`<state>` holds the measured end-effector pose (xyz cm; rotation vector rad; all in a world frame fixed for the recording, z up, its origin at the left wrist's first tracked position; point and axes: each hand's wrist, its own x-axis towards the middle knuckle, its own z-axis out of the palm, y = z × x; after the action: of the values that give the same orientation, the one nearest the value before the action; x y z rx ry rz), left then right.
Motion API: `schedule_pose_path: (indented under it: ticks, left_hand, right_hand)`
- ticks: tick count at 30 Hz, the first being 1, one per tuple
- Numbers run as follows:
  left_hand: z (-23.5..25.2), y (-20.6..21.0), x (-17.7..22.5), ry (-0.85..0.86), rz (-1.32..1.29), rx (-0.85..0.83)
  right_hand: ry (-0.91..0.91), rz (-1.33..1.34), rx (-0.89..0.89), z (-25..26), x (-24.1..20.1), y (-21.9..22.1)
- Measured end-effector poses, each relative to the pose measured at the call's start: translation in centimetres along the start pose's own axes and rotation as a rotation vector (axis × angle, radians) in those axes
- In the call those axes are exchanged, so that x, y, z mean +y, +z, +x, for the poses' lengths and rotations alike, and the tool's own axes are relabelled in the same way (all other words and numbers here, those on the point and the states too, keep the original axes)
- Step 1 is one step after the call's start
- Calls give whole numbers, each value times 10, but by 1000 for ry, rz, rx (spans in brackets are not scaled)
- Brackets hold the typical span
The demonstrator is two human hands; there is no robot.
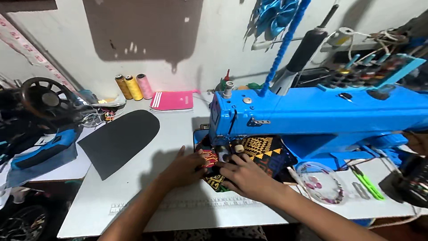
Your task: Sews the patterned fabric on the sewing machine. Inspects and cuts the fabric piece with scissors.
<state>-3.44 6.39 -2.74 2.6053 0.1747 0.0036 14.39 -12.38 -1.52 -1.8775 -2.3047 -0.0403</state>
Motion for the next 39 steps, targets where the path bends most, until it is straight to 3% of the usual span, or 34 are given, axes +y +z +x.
schedule_pose_path:
  ticks: [12, 17, 21, 30, 39]
  left_hand:
    - [10, -9, -11, 13, -26, -39]
    - [15, -21, -6, -28, -18, -149]
    - [16, -19, -10, -24, -33, -127]
    - [26, -18, -20, -44, -46, -95]
    - [33, -21, -31, -75, -245, -27]
  right_hand:
    - [-30, -31, 62, 9, 1, 2]
    - [-40, -25, -30, 2, -2, -8]
    - [-40, -114, 103, 2, 3, 6]
    - [10, -99, 108, 10, 10, 3]
    - [27, -136, 163, 14, 10, 15]
